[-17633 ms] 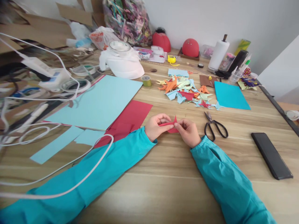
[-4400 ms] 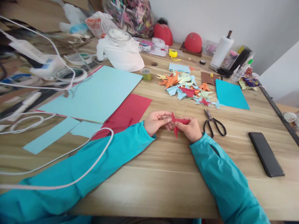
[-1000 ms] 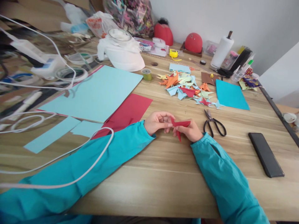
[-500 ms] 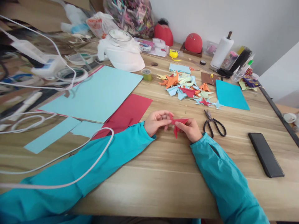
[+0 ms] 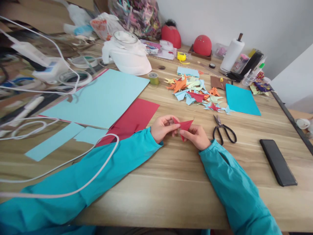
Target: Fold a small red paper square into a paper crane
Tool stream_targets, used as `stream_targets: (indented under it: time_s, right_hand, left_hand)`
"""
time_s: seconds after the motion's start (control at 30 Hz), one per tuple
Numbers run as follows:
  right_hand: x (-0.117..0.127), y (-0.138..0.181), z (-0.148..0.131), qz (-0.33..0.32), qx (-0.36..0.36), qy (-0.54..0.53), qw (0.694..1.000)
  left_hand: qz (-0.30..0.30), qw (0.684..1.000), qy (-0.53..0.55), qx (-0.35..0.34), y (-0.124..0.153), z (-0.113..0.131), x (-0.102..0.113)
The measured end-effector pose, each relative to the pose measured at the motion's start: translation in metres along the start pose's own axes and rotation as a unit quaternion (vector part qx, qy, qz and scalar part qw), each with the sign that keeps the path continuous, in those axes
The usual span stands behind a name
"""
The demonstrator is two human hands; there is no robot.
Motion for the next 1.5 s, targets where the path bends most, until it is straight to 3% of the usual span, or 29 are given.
stream_targets:
  time_s: [0.43, 0.87, 1.27, 1.5]
  right_hand:
    - [0.009, -0.001, 0.006, 0.052, -0.008, 0.022, 0.998]
    - [0.003, -0.002, 0.004, 0.008, 0.014, 0.071, 0.997]
    - [-0.001, -0.003, 0.005, -0.008, -0.002, 0.087, 0.996]
    - [0.0, -0.002, 0.005, 0.008, -0.009, 0.082, 0.997]
  left_hand:
    - [0.02, 1.0, -0.001, 0.006, -0.001, -0.005, 0.003]
    - [0.002, 0.999, 0.003, 0.047, -0.001, -0.008, 0.002]
    - [-0.018, 0.999, -0.016, 0.033, 0.0, -0.005, -0.004]
    - [0.043, 0.999, 0.003, 0.028, 0.0, -0.007, 0.006]
Point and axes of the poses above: each hand's wrist, its own y-axis away from the middle knuckle, its own x-axis out of the back of the hand, z = x × y, the point moved 8 cm from there along -y, towards the middle knuckle, and after that the axes turned 10 degrees about -z, right-handed, at the moved point
